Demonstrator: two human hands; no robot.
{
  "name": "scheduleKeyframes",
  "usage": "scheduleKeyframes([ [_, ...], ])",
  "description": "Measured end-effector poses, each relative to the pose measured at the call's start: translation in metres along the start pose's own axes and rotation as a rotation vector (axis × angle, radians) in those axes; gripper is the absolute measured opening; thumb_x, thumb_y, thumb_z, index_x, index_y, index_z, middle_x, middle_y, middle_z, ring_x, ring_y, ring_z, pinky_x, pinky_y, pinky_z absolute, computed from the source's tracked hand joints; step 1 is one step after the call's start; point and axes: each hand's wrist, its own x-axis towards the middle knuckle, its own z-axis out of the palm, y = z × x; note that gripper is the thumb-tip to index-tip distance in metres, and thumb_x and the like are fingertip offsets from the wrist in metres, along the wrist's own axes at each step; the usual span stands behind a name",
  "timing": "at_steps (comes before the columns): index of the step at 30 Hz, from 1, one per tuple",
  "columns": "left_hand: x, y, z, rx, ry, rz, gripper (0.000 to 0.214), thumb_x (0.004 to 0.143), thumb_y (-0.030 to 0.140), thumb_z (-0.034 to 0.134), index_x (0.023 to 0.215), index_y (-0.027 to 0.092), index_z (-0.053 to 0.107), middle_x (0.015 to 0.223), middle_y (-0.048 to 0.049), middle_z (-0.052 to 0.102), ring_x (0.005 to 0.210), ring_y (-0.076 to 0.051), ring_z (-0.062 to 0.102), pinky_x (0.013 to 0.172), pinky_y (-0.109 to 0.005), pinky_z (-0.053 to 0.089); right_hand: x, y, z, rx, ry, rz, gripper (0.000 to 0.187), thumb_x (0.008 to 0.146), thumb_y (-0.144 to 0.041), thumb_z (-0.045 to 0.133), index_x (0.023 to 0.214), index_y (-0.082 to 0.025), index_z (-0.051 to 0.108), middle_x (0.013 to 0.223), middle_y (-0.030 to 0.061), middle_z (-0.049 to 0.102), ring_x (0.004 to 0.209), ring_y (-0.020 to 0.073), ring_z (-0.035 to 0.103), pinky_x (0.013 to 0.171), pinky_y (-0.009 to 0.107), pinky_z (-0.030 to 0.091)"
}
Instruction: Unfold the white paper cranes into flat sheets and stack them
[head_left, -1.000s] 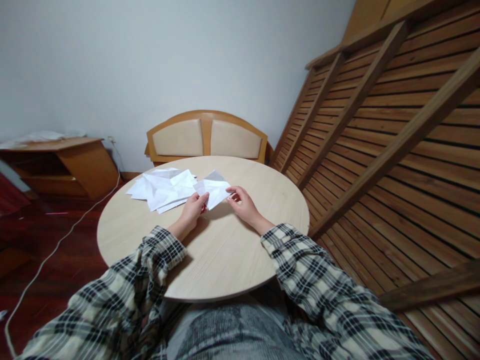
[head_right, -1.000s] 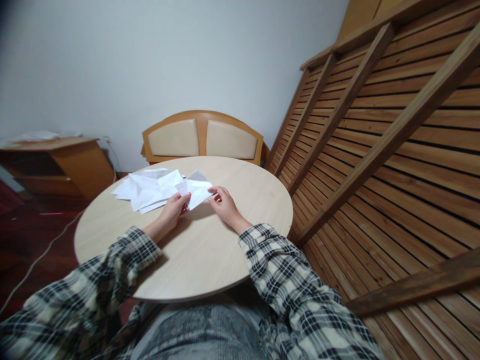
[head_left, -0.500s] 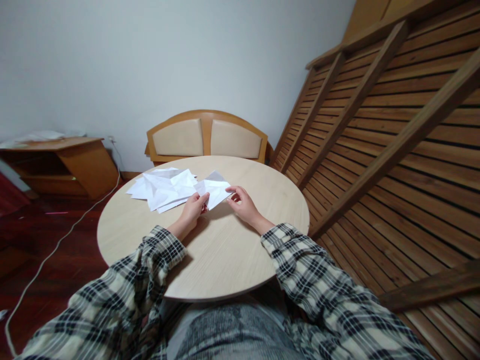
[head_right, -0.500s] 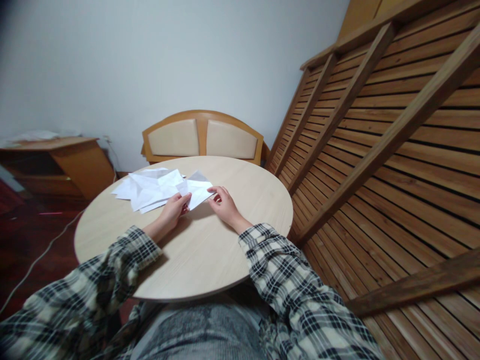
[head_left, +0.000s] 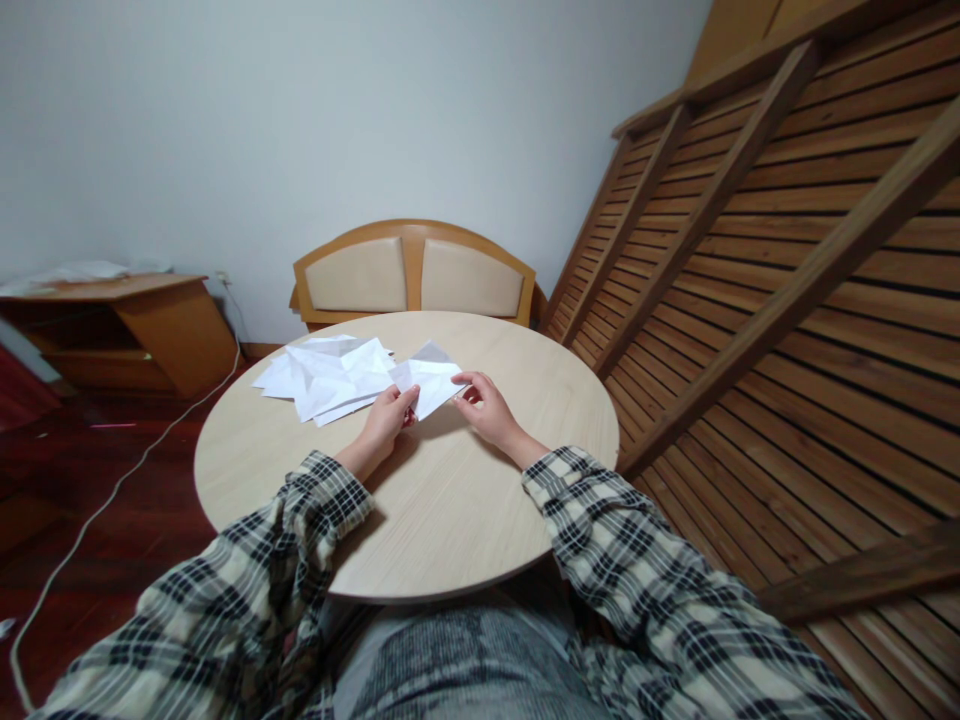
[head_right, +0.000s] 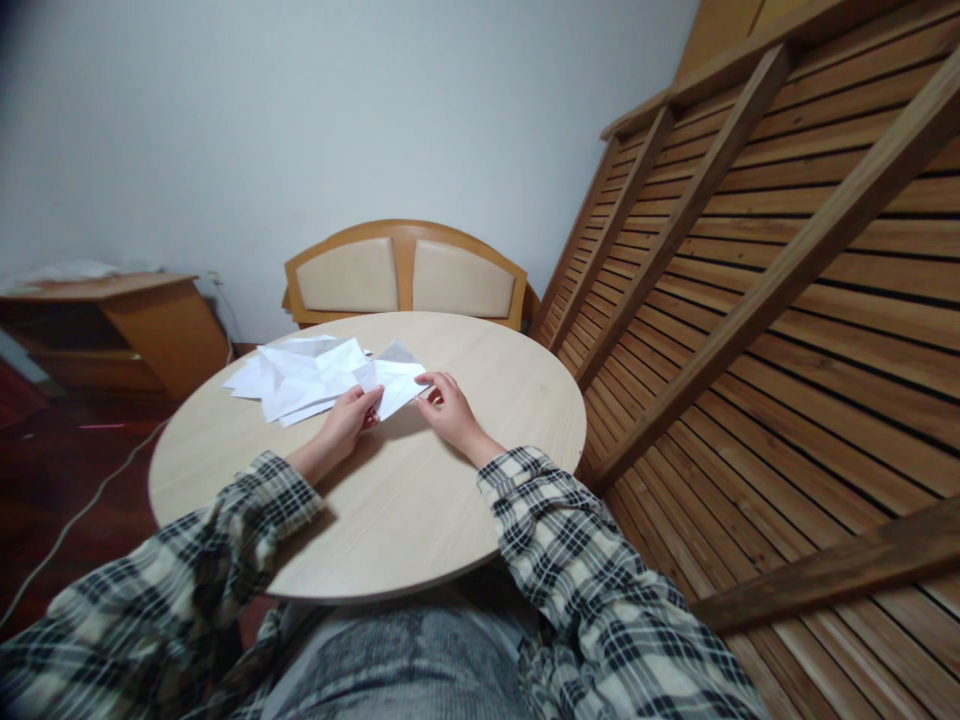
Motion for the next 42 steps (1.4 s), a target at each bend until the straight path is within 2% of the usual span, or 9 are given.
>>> scheduleKeyframes([
  [5, -0.001, 0.001, 0.000, 0.002, 0.011, -0.013, 0.024, 0.074, 0.037, 0.063, 0.067, 0.019, 0.050, 0.055, 0.0019, 0.048, 0.048, -0.010, 0.041, 0.045, -0.023, 0.029, 0.000, 0.000, 0.001, -0.015, -0.004, 0.011, 0.028, 0.080, -0.018, 0.062, 0.107, -0.024, 0.057, 0.115, 0.0062, 0.057, 0.079, 0.0144, 0.057, 0.077, 0.035, 0.053],
  [17, -0.001, 0.000, 0.000, 0.002, 0.006, 0.002, 0.023, 0.074, 0.037, 0.065, 0.070, 0.018, 0.053, 0.058, 0.0018, 0.051, 0.049, -0.010, 0.044, 0.046, -0.022, 0.033, 0.000, 0.001, 0.000, -0.009, 0.016, 0.003, 0.022, 0.083, -0.019, 0.061, 0.104, -0.022, 0.059, 0.112, 0.0059, 0.058, 0.079, 0.0138, 0.057, 0.074, 0.033, 0.052],
  [26, -0.005, 0.003, 0.001, 0.035, -0.007, -0.002, 0.017, 0.075, 0.030, 0.064, 0.070, 0.018, 0.054, 0.058, -0.0002, 0.053, 0.049, -0.011, 0.049, 0.048, -0.024, 0.039, 0.002, 0.006, 0.000, -0.052, 0.037, 0.041, 0.014, 0.084, -0.022, 0.061, 0.097, -0.020, 0.062, 0.105, 0.0065, 0.058, 0.079, 0.0142, 0.056, 0.071, 0.032, 0.052],
  [35, -0.001, 0.000, 0.001, -0.038, -0.026, -0.044, 0.015, 0.072, 0.028, 0.064, 0.071, 0.018, 0.053, 0.059, 0.0003, 0.053, 0.049, -0.010, 0.047, 0.046, -0.022, 0.037, 0.002, 0.011, 0.000, -0.089, 0.042, 0.039, 0.011, 0.086, -0.028, 0.062, 0.094, -0.020, 0.064, 0.100, 0.0058, 0.059, 0.078, 0.0128, 0.057, 0.069, 0.028, 0.051],
  [42, -0.003, 0.002, 0.001, -0.099, -0.069, -0.051, 0.017, 0.073, 0.030, 0.066, 0.072, 0.017, 0.055, 0.062, -0.0002, 0.051, 0.052, -0.010, 0.046, 0.047, -0.022, 0.038, 0.002, 0.013, 0.000, -0.094, 0.053, 0.054, 0.012, 0.087, -0.031, 0.063, 0.090, -0.020, 0.065, 0.098, 0.0062, 0.059, 0.084, 0.0153, 0.058, 0.073, 0.030, 0.052],
])
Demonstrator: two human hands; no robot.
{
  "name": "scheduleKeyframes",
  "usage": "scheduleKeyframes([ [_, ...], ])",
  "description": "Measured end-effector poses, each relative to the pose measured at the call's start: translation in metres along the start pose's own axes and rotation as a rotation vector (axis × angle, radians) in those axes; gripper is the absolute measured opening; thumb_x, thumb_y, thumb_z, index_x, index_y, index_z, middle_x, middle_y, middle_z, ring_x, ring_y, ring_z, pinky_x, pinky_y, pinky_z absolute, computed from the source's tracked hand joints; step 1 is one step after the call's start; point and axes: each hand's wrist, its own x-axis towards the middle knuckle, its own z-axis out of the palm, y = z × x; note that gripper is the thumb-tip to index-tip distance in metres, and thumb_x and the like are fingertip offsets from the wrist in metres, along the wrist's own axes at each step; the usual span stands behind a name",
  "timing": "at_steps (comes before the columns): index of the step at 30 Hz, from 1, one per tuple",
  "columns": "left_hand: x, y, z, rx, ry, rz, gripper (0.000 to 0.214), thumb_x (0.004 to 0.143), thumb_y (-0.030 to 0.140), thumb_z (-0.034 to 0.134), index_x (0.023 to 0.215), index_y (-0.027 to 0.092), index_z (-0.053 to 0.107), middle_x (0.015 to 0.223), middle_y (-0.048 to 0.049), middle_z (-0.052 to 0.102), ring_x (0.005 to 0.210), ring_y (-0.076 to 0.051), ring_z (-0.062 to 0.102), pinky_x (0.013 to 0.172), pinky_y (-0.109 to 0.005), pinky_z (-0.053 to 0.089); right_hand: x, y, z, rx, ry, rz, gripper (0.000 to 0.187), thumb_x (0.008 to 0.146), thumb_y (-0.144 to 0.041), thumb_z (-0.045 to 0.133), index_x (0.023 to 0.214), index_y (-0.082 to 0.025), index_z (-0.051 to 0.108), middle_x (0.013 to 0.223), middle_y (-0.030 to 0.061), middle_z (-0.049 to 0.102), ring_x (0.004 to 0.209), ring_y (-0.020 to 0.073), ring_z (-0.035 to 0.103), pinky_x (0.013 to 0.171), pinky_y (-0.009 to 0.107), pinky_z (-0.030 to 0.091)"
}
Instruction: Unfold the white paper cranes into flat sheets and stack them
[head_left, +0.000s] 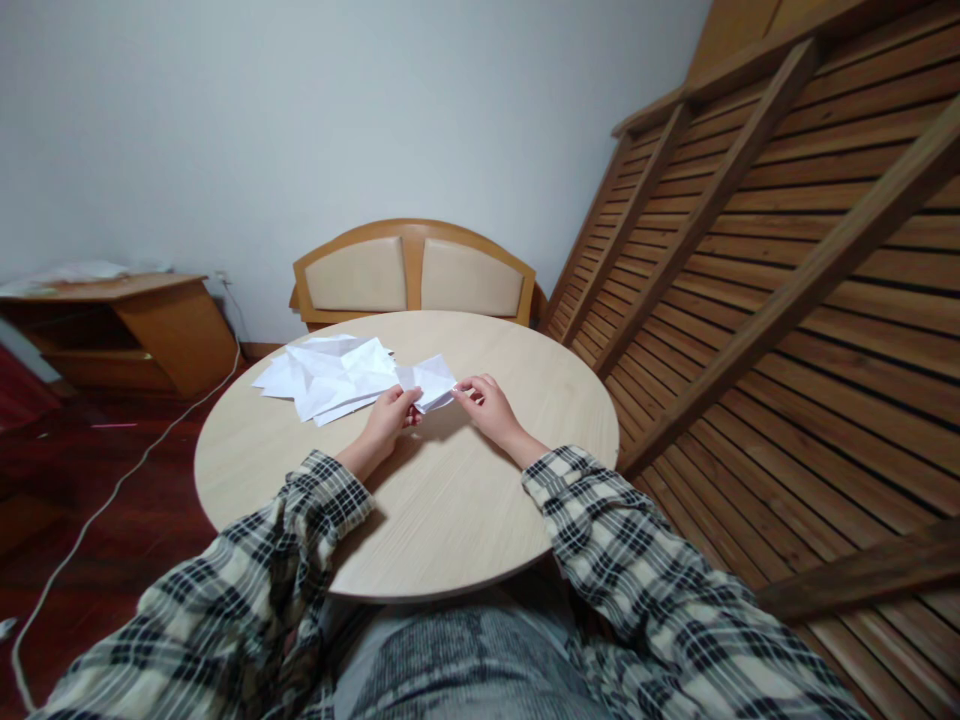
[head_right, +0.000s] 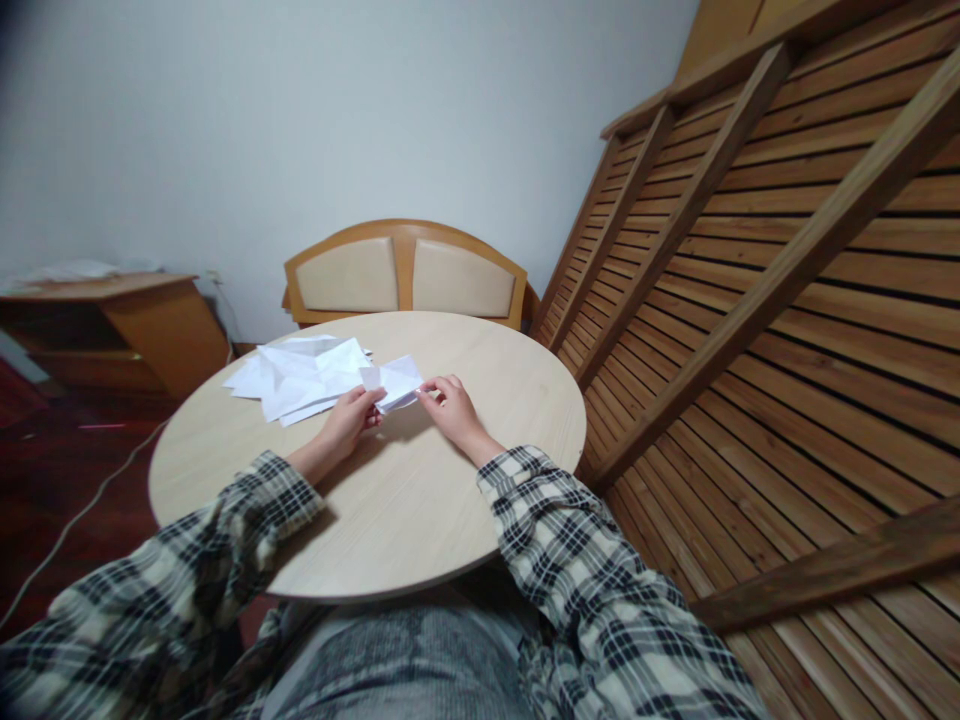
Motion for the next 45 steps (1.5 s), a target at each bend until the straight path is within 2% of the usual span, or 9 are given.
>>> scheduleKeyframes([
  [4, -0.004, 0.001, 0.002, -0.077, -0.089, -0.040, 0.027, 0.077, 0.042, 0.067, 0.078, 0.018, 0.056, 0.066, -0.0021, 0.055, 0.055, -0.011, 0.049, 0.052, -0.024, 0.042, 0.001, 0.003, 0.000, -0.007, 0.026, 0.017, 0.014, 0.088, -0.034, 0.062, 0.087, -0.020, 0.065, 0.094, 0.0055, 0.059, 0.081, 0.0151, 0.058, 0.077, 0.032, 0.051],
  [7, -0.007, 0.004, 0.003, -0.127, -0.192, -0.084, 0.039, 0.079, 0.055, 0.062, 0.083, 0.017, 0.058, 0.069, -0.0045, 0.059, 0.057, -0.012, 0.051, 0.055, -0.025, 0.045, 0.002, 0.004, 0.000, -0.010, 0.049, 0.012, 0.015, 0.088, -0.033, 0.061, 0.085, -0.019, 0.064, 0.092, 0.0052, 0.058, 0.081, 0.0156, 0.057, 0.077, 0.032, 0.051],
  [10, -0.009, 0.006, 0.004, -0.143, -0.264, -0.077, 0.046, 0.079, 0.061, 0.057, 0.086, 0.015, 0.061, 0.070, -0.0052, 0.060, 0.058, -0.012, 0.050, 0.055, -0.024, 0.045, 0.002, 0.004, 0.001, -0.010, 0.072, 0.010, 0.015, 0.089, -0.033, 0.060, 0.085, -0.019, 0.064, 0.091, 0.0050, 0.058, 0.082, 0.0160, 0.057, 0.076, 0.032, 0.050],
  [17, -0.012, 0.006, 0.002, -0.101, -0.309, -0.002, 0.034, 0.079, 0.044, 0.068, 0.097, 0.016, 0.059, 0.085, -0.0072, 0.064, 0.062, -0.010, 0.052, 0.058, -0.023, 0.047, 0.002, 0.003, 0.000, -0.002, 0.094, 0.017, 0.017, 0.089, -0.034, 0.059, 0.083, -0.019, 0.064, 0.091, 0.0046, 0.058, 0.080, 0.0155, 0.056, 0.076, 0.031, 0.049],
  [22, -0.010, 0.003, 0.001, -0.097, -0.328, 0.003, 0.032, 0.081, 0.040, 0.068, 0.100, 0.016, 0.058, 0.095, -0.0093, 0.065, 0.065, -0.010, 0.054, 0.060, -0.024, 0.048, 0.003, 0.004, 0.000, 0.009, 0.108, 0.024, 0.016, 0.088, -0.033, 0.060, 0.083, -0.019, 0.063, 0.089, 0.0045, 0.058, 0.079, 0.0157, 0.056, 0.075, 0.031, 0.049],
  [28, -0.011, 0.005, 0.002, -0.092, -0.319, 0.008, 0.032, 0.081, 0.041, 0.069, 0.099, 0.017, 0.059, 0.090, -0.0077, 0.064, 0.065, -0.010, 0.054, 0.059, -0.023, 0.047, 0.003, 0.007, 0.001, 0.039, 0.100, 0.043, 0.018, 0.088, -0.036, 0.059, 0.083, -0.019, 0.063, 0.090, 0.0045, 0.058, 0.077, 0.0151, 0.057, 0.074, 0.031, 0.049],
  [34, -0.014, 0.007, 0.003, -0.077, -0.325, 0.027, 0.033, 0.080, 0.041, 0.069, 0.101, 0.017, 0.059, 0.095, -0.0088, 0.064, 0.070, -0.011, 0.055, 0.061, -0.023, 0.049, 0.004, 0.010, 0.002, 0.078, 0.100, 0.066, 0.023, 0.088, -0.041, 0.059, 0.083, -0.019, 0.062, 0.090, 0.0044, 0.059, 0.077, 0.0155, 0.057, 0.072, 0.030, 0.050],
  [39, -0.013, 0.006, 0.002, -0.086, -0.328, 0.029, 0.032, 0.078, 0.031, 0.069, 0.105, 0.018, 0.060, 0.101, -0.0098, 0.063, 0.075, -0.013, 0.057, 0.063, -0.025, 0.051, 0.005, 0.012, 0.002, 0.090, 0.119, 0.082, 0.023, 0.088, -0.042, 0.058, 0.084, -0.019, 0.062, 0.089, 0.0042, 0.059, 0.077, 0.0155, 0.057, 0.071, 0.030, 0.050],
  [45, -0.009, -0.002, 0.000, -0.055, -0.261, -0.039, 0.033, 0.077, 0.021, 0.063, 0.108, 0.022, 0.056, 0.096, -0.0081, 0.063, 0.071, -0.014, 0.059, 0.059, -0.026, 0.050, 0.004, 0.002, -0.002, 0.031, 0.142, 0.030, 0.018, 0.088, -0.037, 0.059, 0.080, -0.020, 0.061, 0.087, 0.0040, 0.058, 0.077, 0.0160, 0.055, 0.071, 0.031, 0.049],
])
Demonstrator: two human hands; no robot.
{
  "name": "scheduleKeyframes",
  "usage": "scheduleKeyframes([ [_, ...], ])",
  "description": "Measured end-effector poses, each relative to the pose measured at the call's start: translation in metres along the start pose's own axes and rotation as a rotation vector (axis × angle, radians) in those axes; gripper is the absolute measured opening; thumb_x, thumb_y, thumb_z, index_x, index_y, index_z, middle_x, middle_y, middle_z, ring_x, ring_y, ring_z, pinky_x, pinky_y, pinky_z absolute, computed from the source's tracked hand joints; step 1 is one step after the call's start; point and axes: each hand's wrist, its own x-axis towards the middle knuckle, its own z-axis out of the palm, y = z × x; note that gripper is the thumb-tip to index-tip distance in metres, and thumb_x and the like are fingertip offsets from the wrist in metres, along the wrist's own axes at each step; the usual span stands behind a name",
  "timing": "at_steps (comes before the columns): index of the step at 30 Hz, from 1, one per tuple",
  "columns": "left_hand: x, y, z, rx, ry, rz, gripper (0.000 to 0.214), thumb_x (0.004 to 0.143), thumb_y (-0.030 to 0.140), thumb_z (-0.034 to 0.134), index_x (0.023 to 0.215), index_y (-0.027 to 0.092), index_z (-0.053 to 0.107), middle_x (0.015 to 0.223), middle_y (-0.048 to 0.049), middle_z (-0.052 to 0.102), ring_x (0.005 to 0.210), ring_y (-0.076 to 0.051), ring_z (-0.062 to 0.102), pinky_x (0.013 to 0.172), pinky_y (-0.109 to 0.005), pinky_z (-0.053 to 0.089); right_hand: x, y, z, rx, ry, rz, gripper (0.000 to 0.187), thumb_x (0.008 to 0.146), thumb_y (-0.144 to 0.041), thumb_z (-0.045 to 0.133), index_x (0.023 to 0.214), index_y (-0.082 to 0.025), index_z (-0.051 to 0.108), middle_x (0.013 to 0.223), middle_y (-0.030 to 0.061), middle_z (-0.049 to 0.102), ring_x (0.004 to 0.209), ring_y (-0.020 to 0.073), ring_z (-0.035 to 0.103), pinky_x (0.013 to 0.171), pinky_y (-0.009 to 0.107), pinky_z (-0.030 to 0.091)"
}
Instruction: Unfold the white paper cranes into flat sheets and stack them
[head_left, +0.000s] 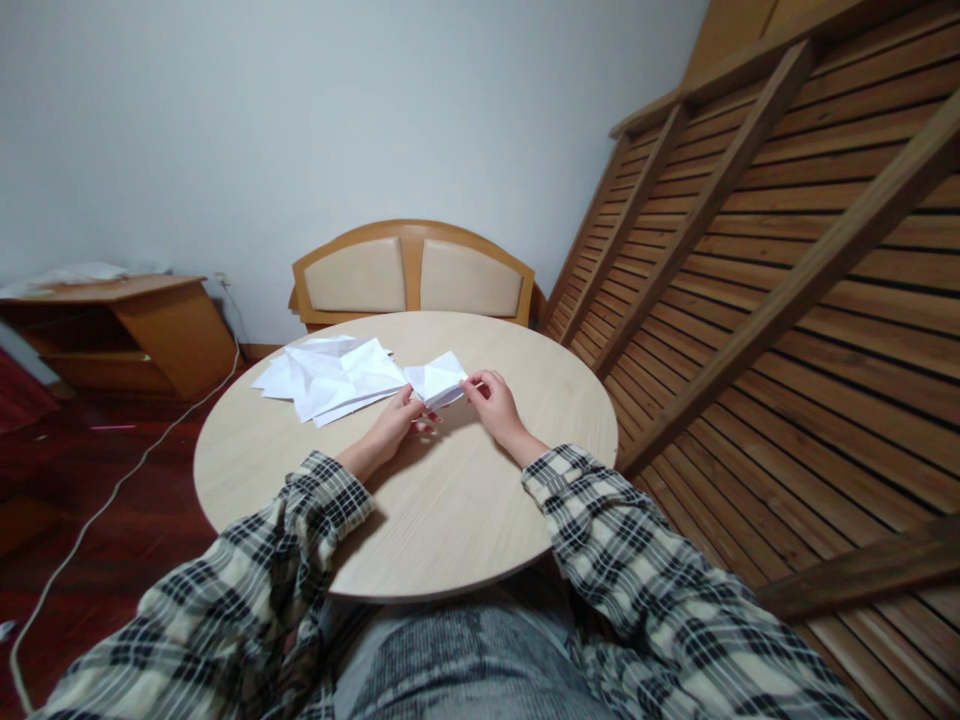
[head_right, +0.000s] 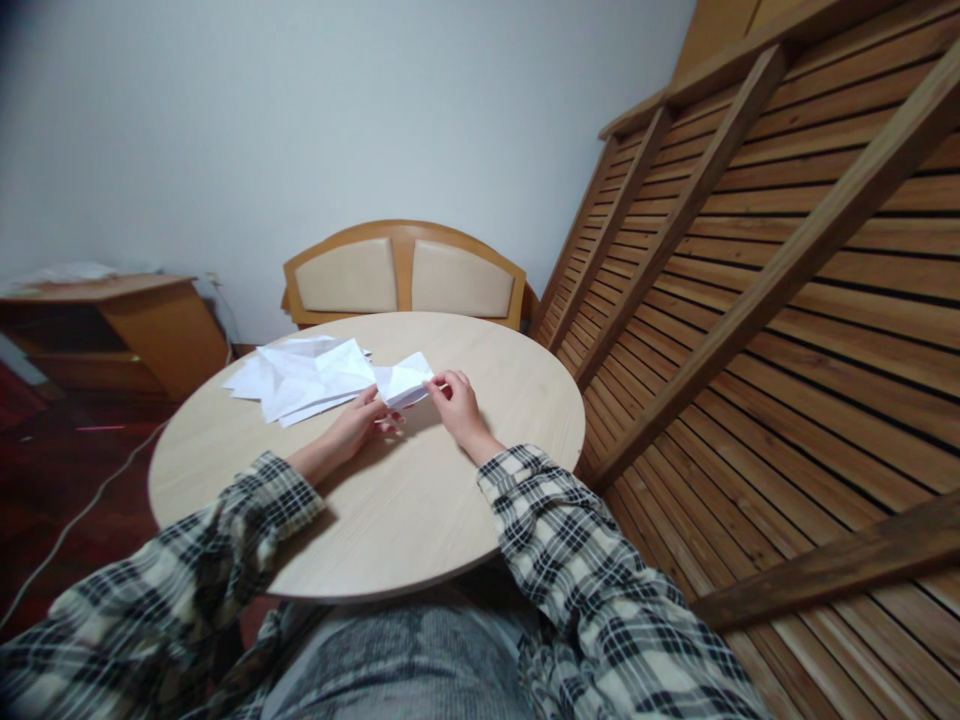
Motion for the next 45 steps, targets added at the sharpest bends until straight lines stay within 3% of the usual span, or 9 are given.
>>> scheduleKeyframes([
  [5, 0.004, -0.004, 0.000, 0.068, 0.116, 0.072, 0.044, 0.072, 0.014, 0.063, 0.113, 0.023, 0.051, 0.106, -0.0087, 0.060, 0.076, -0.015, 0.059, 0.057, -0.024, 0.049, 0.000, -0.007, -0.001, -0.060, -0.013, -0.037, 0.020, 0.087, -0.033, 0.061, 0.072, -0.020, 0.062, 0.075, 0.0028, 0.059, 0.075, 0.0172, 0.054, 0.073, 0.032, 0.045],
  [11, 0.009, 0.003, -0.007, 0.103, 0.179, 0.212, 0.085, 0.062, 0.001, 0.059, 0.138, 0.030, 0.034, 0.108, -0.0057, 0.058, 0.088, -0.019, 0.058, 0.066, -0.025, 0.048, 0.000, -0.007, -0.001, -0.043, -0.021, -0.051, 0.021, 0.087, -0.031, 0.061, 0.069, -0.019, 0.062, 0.074, 0.0030, 0.059, 0.074, 0.0171, 0.054, 0.071, 0.032, 0.044],
  [18, 0.010, 0.008, -0.017, 0.142, 0.204, 0.248, 0.066, 0.065, 0.009, 0.069, 0.124, 0.031, 0.047, 0.112, -0.0060, 0.056, 0.088, -0.018, 0.059, 0.068, -0.028, 0.050, -0.001, -0.009, -0.001, -0.063, -0.036, -0.022, 0.023, 0.087, -0.034, 0.060, 0.068, -0.020, 0.059, 0.073, 0.0022, 0.057, 0.073, 0.0168, 0.053, 0.070, 0.031, 0.045],
  [22, 0.012, 0.009, -0.023, 0.251, 0.216, 0.328, 0.058, 0.061, 0.009, 0.073, 0.113, 0.028, 0.058, 0.123, -0.0080, 0.054, 0.104, -0.024, 0.056, 0.076, -0.032, 0.050, -0.001, -0.009, -0.002, -0.056, -0.062, -0.035, 0.023, 0.087, -0.034, 0.060, 0.068, -0.021, 0.059, 0.073, 0.0026, 0.057, 0.075, 0.0172, 0.054, 0.072, 0.033, 0.045],
  [25, 0.015, 0.008, -0.030, 0.325, 0.183, 0.359, 0.040, 0.060, 0.008, 0.072, 0.096, 0.024, 0.067, 0.115, -0.0087, 0.057, 0.114, -0.028, 0.049, 0.080, -0.035, 0.049, -0.002, -0.010, -0.002, -0.060, -0.072, -0.033, 0.023, 0.087, -0.035, 0.060, 0.069, -0.021, 0.059, 0.075, 0.0028, 0.058, 0.076, 0.0174, 0.054, 0.074, 0.033, 0.046],
  [31, 0.020, 0.004, -0.041, 0.459, 0.222, 0.410, 0.020, 0.063, 0.009, 0.069, 0.080, 0.019, 0.070, 0.092, -0.0085, 0.060, 0.096, -0.025, 0.052, 0.079, -0.035, 0.046, -0.004, -0.012, -0.001, -0.016, -0.128, 0.001, 0.017, 0.086, -0.035, 0.062, 0.078, -0.020, 0.059, 0.086, 0.0031, 0.059, 0.077, 0.0154, 0.054, 0.073, 0.031, 0.049],
  [35, 0.020, 0.003, -0.041, 0.556, 0.244, 0.419, 0.015, 0.067, 0.010, 0.064, 0.079, 0.017, 0.067, 0.089, -0.0076, 0.060, 0.090, -0.022, 0.052, 0.078, -0.034, 0.045, -0.007, -0.012, 0.001, 0.042, -0.201, 0.001, 0.017, 0.084, -0.035, 0.067, 0.092, -0.021, 0.062, 0.100, 0.0053, 0.058, 0.084, 0.0154, 0.057, 0.075, 0.031, 0.051],
  [42, 0.021, 0.002, -0.039, 0.464, 0.284, 0.363, 0.013, 0.067, 0.010, 0.064, 0.076, 0.019, 0.067, 0.085, -0.0074, 0.060, 0.085, -0.022, 0.053, 0.074, -0.033, 0.045, -0.008, -0.010, 0.002, 0.035, -0.263, 0.025, 0.023, 0.080, -0.035, 0.071, 0.095, -0.022, 0.062, 0.105, 0.0055, 0.056, 0.080, 0.0148, 0.057, 0.073, 0.034, 0.054],
  [45, 0.021, 0.003, -0.038, 0.443, 0.279, 0.348, 0.011, 0.068, 0.013, 0.065, 0.075, 0.021, 0.066, 0.084, -0.0065, 0.060, 0.086, -0.023, 0.053, 0.076, -0.035, 0.046, -0.008, -0.011, 0.003, 0.023, -0.257, 0.018, 0.016, 0.082, -0.029, 0.068, 0.095, -0.022, 0.062, 0.105, 0.0055, 0.058, 0.083, 0.0157, 0.057, 0.073, 0.033, 0.053],
])
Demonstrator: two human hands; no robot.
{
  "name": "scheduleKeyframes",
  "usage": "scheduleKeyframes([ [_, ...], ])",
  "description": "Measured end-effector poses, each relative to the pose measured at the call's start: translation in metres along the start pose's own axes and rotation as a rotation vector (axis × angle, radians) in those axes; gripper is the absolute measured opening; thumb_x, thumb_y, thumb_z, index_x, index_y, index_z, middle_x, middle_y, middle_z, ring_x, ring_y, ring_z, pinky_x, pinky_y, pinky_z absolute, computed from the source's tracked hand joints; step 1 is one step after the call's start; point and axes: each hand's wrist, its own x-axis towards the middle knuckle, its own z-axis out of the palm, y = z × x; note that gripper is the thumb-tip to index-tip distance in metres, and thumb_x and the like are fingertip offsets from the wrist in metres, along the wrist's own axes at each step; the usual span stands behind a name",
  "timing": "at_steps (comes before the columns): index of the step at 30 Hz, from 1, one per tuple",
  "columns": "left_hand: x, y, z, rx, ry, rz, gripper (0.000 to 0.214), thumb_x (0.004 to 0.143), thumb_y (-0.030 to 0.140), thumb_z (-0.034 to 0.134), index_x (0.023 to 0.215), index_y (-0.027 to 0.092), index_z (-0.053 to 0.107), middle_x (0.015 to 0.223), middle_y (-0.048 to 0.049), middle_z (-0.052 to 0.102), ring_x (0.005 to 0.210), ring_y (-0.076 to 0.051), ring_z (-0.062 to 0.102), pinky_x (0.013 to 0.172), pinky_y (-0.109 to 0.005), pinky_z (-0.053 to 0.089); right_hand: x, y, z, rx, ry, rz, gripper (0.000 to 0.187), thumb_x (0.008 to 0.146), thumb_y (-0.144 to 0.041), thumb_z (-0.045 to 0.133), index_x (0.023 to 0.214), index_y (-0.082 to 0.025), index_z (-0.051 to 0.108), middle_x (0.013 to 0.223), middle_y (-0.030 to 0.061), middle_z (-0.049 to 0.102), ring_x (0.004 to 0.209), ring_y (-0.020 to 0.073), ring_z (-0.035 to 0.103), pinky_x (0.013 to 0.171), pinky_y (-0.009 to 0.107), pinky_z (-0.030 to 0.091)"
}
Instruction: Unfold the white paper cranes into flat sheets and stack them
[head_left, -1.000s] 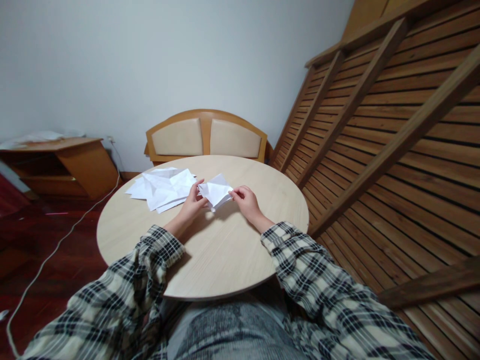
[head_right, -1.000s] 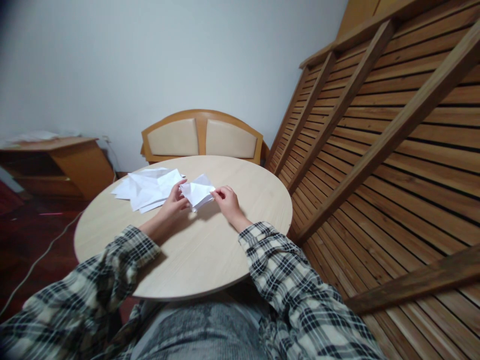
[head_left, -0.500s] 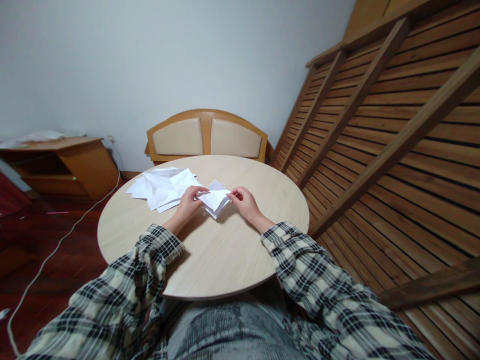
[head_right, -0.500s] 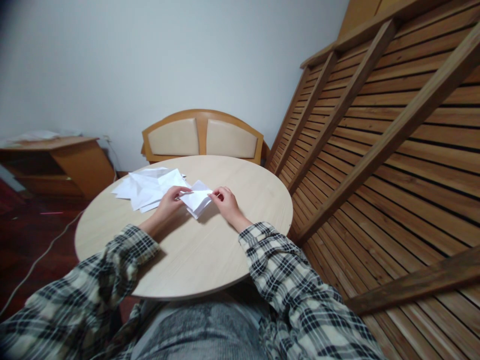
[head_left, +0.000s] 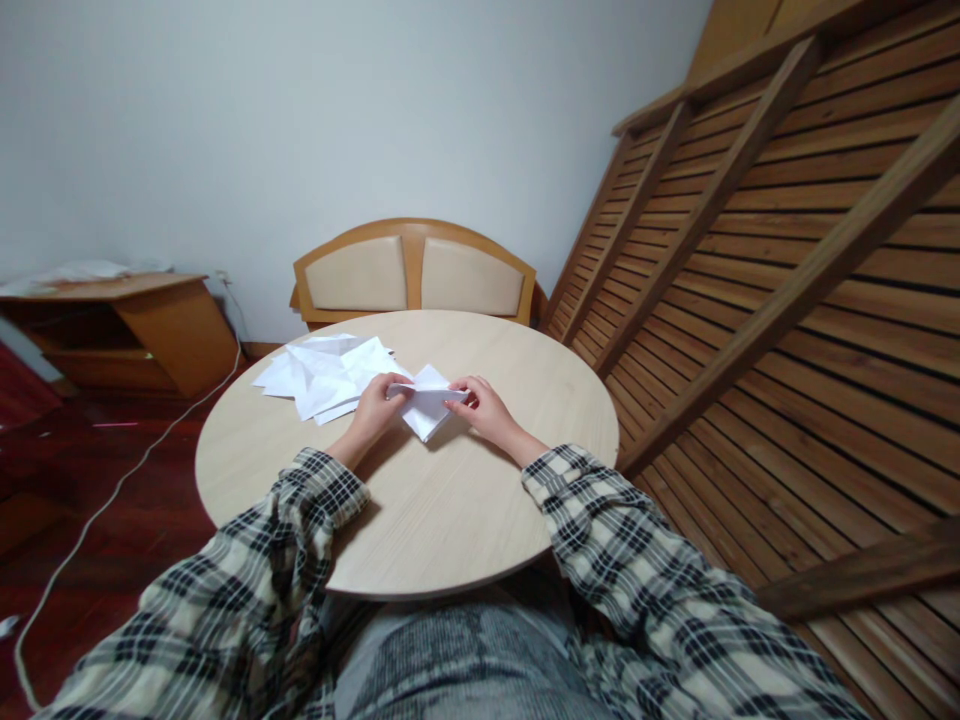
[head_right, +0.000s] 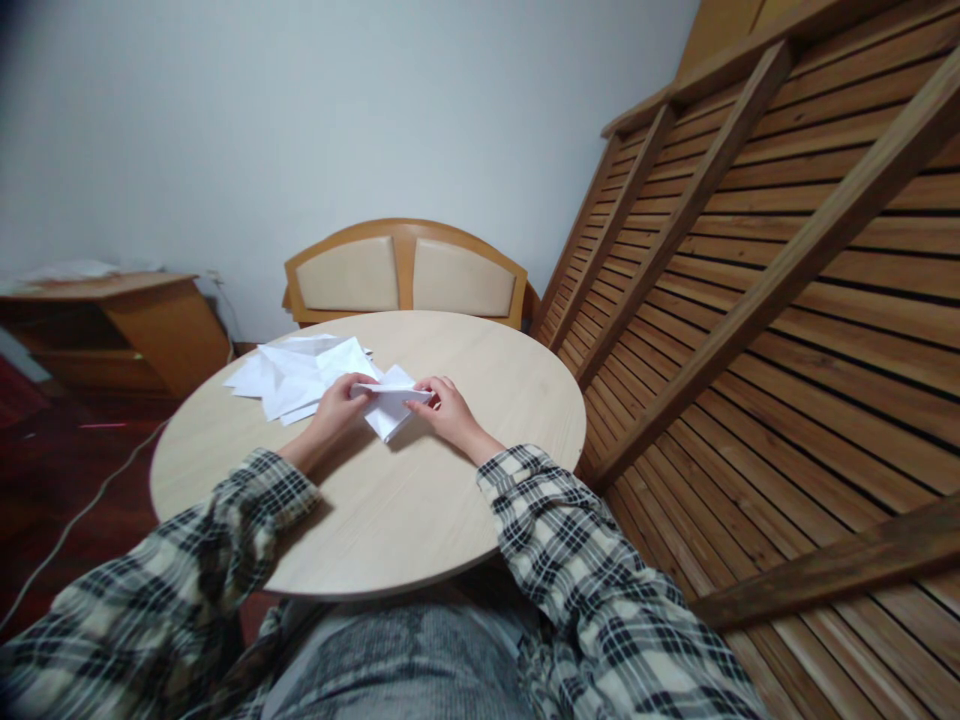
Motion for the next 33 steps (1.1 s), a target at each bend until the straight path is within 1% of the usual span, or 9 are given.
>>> scheduleKeyframes([
  [3, -0.001, 0.002, 0.000, 0.001, -0.013, 0.000, 0.009, 0.068, 0.015, 0.067, 0.075, 0.021, 0.066, 0.083, -0.0066, 0.060, 0.087, -0.024, 0.052, 0.077, -0.036, 0.045, 0.000, 0.001, 0.000, -0.028, 0.013, -0.007, 0.013, 0.083, -0.019, 0.062, 0.096, -0.022, 0.062, 0.104, 0.0056, 0.059, 0.090, 0.0164, 0.058, 0.075, 0.031, 0.052],
  [8, -0.002, 0.002, 0.002, 0.151, -0.067, 0.057, 0.008, 0.071, 0.016, 0.062, 0.077, 0.021, 0.064, 0.084, -0.0062, 0.061, 0.086, -0.023, 0.054, 0.083, -0.038, 0.044, 0.002, 0.007, -0.001, -0.082, 0.019, 0.003, 0.023, 0.078, -0.006, 0.054, 0.094, -0.020, 0.065, 0.099, 0.0050, 0.063, 0.090, 0.0160, 0.057, 0.081, 0.033, 0.049],
  [11, -0.004, 0.000, 0.004, 0.193, -0.100, 0.094, 0.006, 0.073, 0.019, 0.061, 0.078, 0.020, 0.064, 0.084, -0.0067, 0.061, 0.083, -0.022, 0.054, 0.081, -0.037, 0.045, 0.002, 0.012, -0.002, -0.107, 0.043, 0.007, 0.026, 0.076, -0.003, 0.053, 0.090, -0.020, 0.066, 0.094, 0.0042, 0.065, 0.089, 0.0164, 0.058, 0.085, 0.035, 0.047],
  [17, -0.006, -0.003, 0.007, 0.207, -0.153, 0.083, 0.011, 0.077, 0.030, 0.062, 0.078, 0.019, 0.063, 0.081, -0.0068, 0.059, 0.078, -0.020, 0.051, 0.072, -0.033, 0.043, 0.004, 0.019, -0.002, -0.153, 0.071, 0.030, 0.016, 0.080, -0.009, 0.057, 0.085, -0.020, 0.068, 0.090, 0.0055, 0.066, 0.087, 0.0184, 0.059, 0.084, 0.035, 0.047],
  [22, -0.007, 0.001, 0.008, 0.226, -0.215, 0.045, 0.016, 0.080, 0.032, 0.057, 0.078, 0.017, 0.061, 0.075, -0.0042, 0.059, 0.070, -0.018, 0.049, 0.064, -0.030, 0.038, 0.005, 0.019, -0.003, -0.182, 0.069, 0.061, 0.012, 0.080, -0.012, 0.060, 0.085, -0.017, 0.070, 0.089, 0.0067, 0.067, 0.086, 0.0188, 0.059, 0.082, 0.033, 0.046],
  [25, -0.008, 0.004, 0.009, 0.283, -0.240, 0.045, 0.017, 0.082, 0.033, 0.054, 0.079, 0.017, 0.058, 0.073, -0.0035, 0.058, 0.067, -0.017, 0.048, 0.062, -0.030, 0.037, 0.004, 0.016, -0.003, -0.110, 0.038, 0.108, 0.012, 0.082, -0.014, 0.059, 0.086, -0.017, 0.070, 0.086, 0.0059, 0.069, 0.081, 0.0177, 0.061, 0.077, 0.030, 0.046],
  [28, -0.009, 0.005, 0.009, 0.313, -0.251, 0.049, 0.018, 0.084, 0.034, 0.050, 0.080, 0.017, 0.057, 0.074, -0.0037, 0.058, 0.066, -0.016, 0.048, 0.061, -0.030, 0.037, 0.002, 0.013, -0.003, -0.080, 0.021, 0.138, 0.011, 0.085, -0.020, 0.060, 0.086, -0.016, 0.070, 0.084, 0.0057, 0.070, 0.077, 0.0175, 0.061, 0.071, 0.028, 0.045],
  [33, -0.009, 0.005, 0.010, 0.315, -0.265, 0.060, 0.019, 0.084, 0.033, 0.049, 0.083, 0.017, 0.058, 0.076, -0.0046, 0.059, 0.067, -0.017, 0.049, 0.061, -0.030, 0.038, 0.003, 0.011, -0.003, -0.118, 0.015, 0.110, 0.015, 0.087, -0.028, 0.061, 0.084, -0.017, 0.070, 0.081, 0.0057, 0.069, 0.074, 0.0175, 0.060, 0.069, 0.028, 0.043],
])
